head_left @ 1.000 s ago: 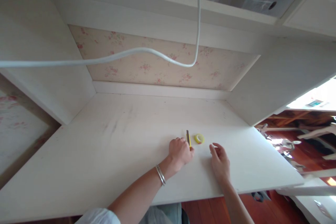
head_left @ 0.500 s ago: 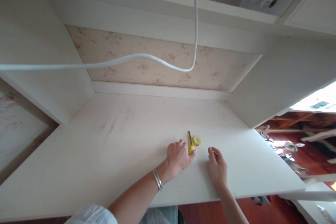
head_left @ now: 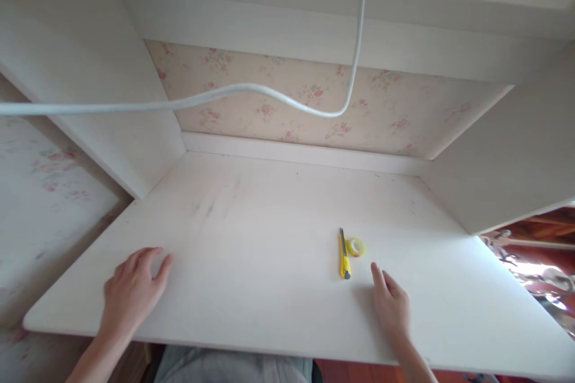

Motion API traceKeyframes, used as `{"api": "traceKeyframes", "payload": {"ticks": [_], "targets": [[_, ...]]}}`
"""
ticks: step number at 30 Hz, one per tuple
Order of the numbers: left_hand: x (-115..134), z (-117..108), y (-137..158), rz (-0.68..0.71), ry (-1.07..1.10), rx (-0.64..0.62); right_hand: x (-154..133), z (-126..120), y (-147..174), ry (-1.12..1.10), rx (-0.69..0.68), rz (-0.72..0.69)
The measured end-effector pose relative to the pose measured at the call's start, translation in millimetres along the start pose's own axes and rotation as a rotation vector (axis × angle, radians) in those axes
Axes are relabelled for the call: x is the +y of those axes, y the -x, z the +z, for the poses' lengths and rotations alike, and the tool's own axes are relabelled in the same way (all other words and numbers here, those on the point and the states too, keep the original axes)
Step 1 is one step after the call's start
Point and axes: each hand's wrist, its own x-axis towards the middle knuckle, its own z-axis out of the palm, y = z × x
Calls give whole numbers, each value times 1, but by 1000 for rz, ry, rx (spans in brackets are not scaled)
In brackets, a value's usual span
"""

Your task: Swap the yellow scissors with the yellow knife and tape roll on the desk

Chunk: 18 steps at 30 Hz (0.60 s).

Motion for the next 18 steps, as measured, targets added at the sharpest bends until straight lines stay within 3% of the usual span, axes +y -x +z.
{"api": "traceKeyframes", "payload": {"ticks": [3,6,18], "targets": [[-18,9,-2,-73,-71,-76,0,1,0,4,41,13],[-16,16,-3,-72,-60,-165,0,1,-2,40,35,25],[-14,16,-4,-63,-83,-171,0,1,-4,98,-8,21]]}}
